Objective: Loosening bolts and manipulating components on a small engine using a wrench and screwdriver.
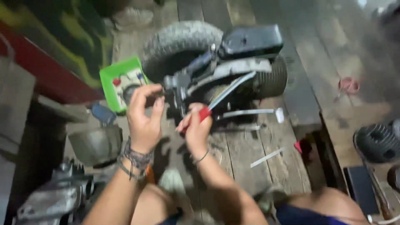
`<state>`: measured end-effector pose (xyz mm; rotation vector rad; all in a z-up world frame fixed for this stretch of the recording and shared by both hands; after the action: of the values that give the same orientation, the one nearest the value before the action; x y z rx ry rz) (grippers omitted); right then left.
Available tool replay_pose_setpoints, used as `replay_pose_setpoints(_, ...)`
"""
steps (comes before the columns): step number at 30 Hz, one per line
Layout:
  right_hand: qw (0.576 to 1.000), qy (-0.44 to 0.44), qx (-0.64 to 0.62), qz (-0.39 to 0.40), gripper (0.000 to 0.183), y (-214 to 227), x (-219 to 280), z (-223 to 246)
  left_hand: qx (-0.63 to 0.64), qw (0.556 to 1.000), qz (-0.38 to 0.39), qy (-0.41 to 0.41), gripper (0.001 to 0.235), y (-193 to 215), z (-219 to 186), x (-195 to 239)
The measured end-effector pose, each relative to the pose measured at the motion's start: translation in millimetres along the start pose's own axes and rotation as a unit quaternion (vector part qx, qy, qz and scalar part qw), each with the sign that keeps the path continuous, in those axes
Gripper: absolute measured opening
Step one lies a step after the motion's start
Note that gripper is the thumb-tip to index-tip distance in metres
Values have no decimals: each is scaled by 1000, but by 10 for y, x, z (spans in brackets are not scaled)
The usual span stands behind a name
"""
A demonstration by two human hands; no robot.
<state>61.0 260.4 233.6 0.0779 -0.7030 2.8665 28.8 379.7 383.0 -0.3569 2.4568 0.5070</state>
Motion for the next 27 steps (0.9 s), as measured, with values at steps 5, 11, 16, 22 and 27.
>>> replay_pose_setpoints(5,982,-94,146,68,21,96,511,-572,-4,1000,-14,14,26,-125,-83,-53)
replay_pose_setpoints(11,997,-46,48,-28,20,197,48,-130,21,1000,1,21,31,-102,16,51)
replay_pose_setpoints(16,991,-8,133,-10,14,38,370,-704,33,999,-3,13,33,-177,91,44)
replay_pose_setpoints(22,993,-33,109,17,19,257,246,-213,19,999,21,23,30,-169,80,109)
replay_pose_setpoints(27,991,-25,122,46,17,22,352,-625,63,998,-10,8,32,-181,181,47)
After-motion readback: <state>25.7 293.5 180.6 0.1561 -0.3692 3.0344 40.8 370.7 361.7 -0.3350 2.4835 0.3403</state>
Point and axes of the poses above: each hand's wrist, its own x-axis away from the middle knuckle, its own y-axis out of the back of the hand, z = x × y, the point moved 4 cm from there along -x, towards the middle knuckle, and after that the axes turned 6 degrees about x, right-handed, at the moved point
